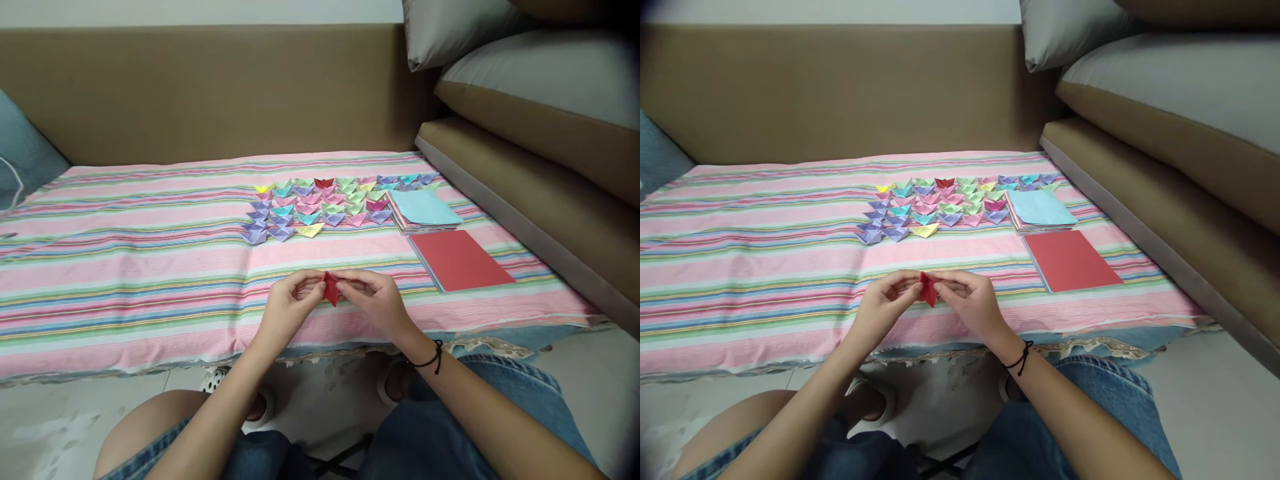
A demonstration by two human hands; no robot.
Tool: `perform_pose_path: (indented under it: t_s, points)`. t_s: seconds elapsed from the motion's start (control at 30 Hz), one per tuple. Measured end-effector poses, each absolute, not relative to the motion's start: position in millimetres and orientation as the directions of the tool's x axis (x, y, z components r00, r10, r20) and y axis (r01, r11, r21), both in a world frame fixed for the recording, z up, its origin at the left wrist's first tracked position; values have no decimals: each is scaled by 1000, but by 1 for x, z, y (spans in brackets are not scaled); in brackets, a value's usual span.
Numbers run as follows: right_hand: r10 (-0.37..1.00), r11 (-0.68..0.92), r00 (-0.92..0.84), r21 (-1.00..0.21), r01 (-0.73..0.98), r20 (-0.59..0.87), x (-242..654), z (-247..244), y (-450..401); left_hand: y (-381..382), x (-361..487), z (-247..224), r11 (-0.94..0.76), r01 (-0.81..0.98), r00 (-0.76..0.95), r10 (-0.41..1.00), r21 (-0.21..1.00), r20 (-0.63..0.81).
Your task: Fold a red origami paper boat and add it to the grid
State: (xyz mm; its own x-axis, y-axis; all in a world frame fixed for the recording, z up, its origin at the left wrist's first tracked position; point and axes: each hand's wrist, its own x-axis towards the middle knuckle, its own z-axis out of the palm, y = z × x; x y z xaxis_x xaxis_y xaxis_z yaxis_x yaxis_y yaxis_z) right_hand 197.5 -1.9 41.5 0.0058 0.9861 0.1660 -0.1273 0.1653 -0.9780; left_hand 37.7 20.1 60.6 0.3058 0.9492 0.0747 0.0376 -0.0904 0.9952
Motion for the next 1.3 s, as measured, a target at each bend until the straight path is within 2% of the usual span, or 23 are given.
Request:
perform_pose_path:
  t_s: [0.13,0.37,0.57,0.8,1.03,1.2,1.3]
  points:
    - [983,184,13,-981,-68,183,199,45,-2,20,38,60,-118,56,304,948,991,95]
    - [939,344,-11,-939,26,344,205,50,0,20,37,62,-42,-93,296,953,995,68]
    - [952,305,-6,-952,-14,305,206,49,0,16,37,64,26,-77,285,958,997,-3]
    - [963,269,-7,-962,-52,270,205,45,1,18,42,59,13,-171,288,957,985,38]
    - [998,58,-26,-988,-141,62,204,48,1,16,41,61,44,-127,320,948,991,-1]
    - [991,2,132,-973,-231,-29,204,50,1,16,45,58,39,-93,286,958,995,-11]
    - [988,-28,139,-953,-301,-73,203,49,1,15,47,55,57,-29,350,936,998,-44]
